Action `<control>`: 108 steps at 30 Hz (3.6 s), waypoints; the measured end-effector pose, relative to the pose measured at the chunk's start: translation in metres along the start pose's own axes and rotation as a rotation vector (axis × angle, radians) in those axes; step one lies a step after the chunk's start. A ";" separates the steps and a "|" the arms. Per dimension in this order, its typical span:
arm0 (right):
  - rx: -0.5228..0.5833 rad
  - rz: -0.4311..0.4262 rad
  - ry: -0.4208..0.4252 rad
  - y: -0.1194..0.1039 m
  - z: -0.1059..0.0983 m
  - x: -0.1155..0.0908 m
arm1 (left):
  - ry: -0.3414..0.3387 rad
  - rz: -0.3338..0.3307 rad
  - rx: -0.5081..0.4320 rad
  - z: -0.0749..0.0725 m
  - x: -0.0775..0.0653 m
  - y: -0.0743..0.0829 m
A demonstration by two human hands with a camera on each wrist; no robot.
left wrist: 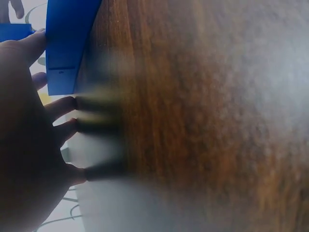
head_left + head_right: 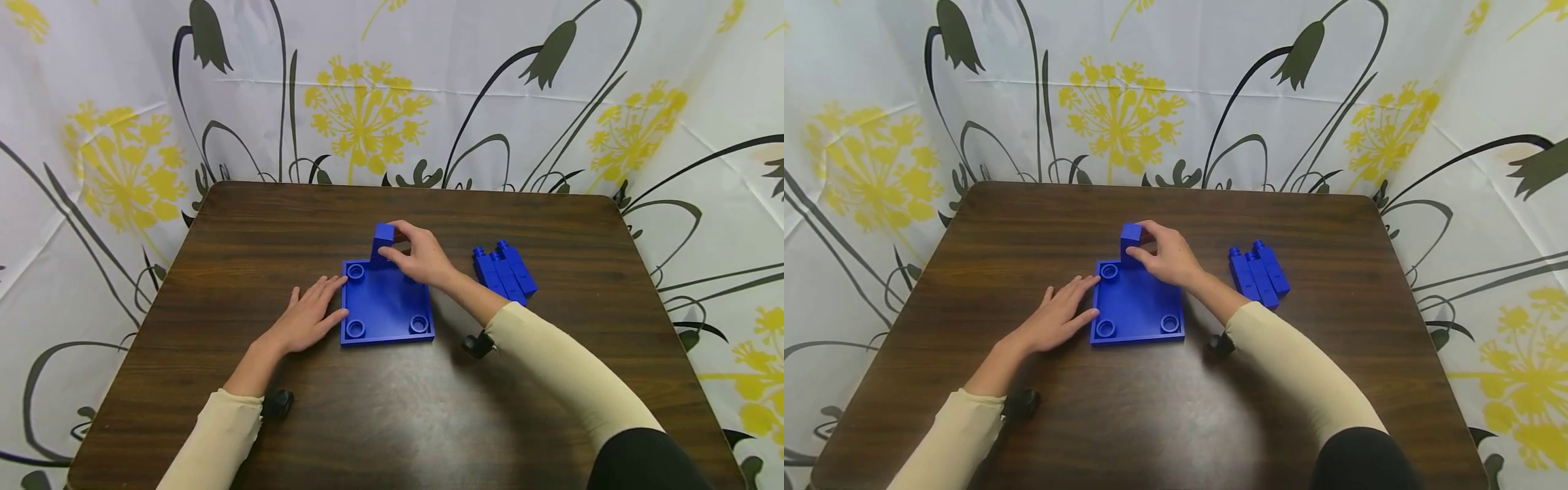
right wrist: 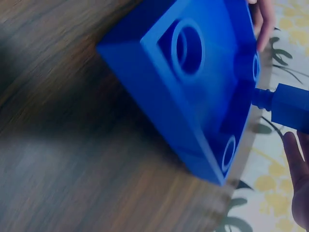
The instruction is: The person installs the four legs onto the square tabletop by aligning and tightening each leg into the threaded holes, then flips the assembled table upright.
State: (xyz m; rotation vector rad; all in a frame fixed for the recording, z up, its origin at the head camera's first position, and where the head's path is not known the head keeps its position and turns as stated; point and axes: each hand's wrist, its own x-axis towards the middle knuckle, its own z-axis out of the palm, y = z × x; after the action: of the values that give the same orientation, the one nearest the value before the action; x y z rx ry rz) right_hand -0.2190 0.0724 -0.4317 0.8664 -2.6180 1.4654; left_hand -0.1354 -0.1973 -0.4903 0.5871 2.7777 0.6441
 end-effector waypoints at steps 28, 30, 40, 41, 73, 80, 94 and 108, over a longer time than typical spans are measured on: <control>0.013 -0.033 -0.070 -0.014 0.035 0.021 | -0.004 0.011 -0.041 0.000 0.002 -0.002; -0.002 -0.025 -0.075 -0.014 0.035 0.020 | -0.004 0.011 -0.041 0.001 0.001 -0.002; -0.060 0.013 -0.141 -0.013 0.037 0.021 | -0.011 -0.005 -0.036 0.000 0.001 -0.001; -0.056 0.016 -0.148 -0.014 0.037 0.021 | -0.010 -0.006 -0.038 0.000 0.001 -0.001; 0.122 0.073 -0.270 -0.016 0.035 0.030 | -0.046 -0.030 -0.018 0.002 0.003 -0.001; 0.107 0.076 -0.260 -0.014 0.036 0.031 | -0.044 -0.034 -0.026 0.003 0.003 -0.002; -0.058 0.031 -0.183 -0.012 0.043 0.030 | -0.054 -0.035 -0.037 0.001 0.001 -0.001; -0.101 0.018 -0.152 -0.012 0.042 0.029 | -0.049 -0.029 -0.049 -0.001 0.001 0.000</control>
State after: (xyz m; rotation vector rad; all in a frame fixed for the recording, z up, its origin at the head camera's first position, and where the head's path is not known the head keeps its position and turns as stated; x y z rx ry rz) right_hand -0.2271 0.0214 -0.4375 0.9830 -2.7858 1.3072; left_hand -0.1368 -0.1970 -0.4900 0.5439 2.7118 0.6799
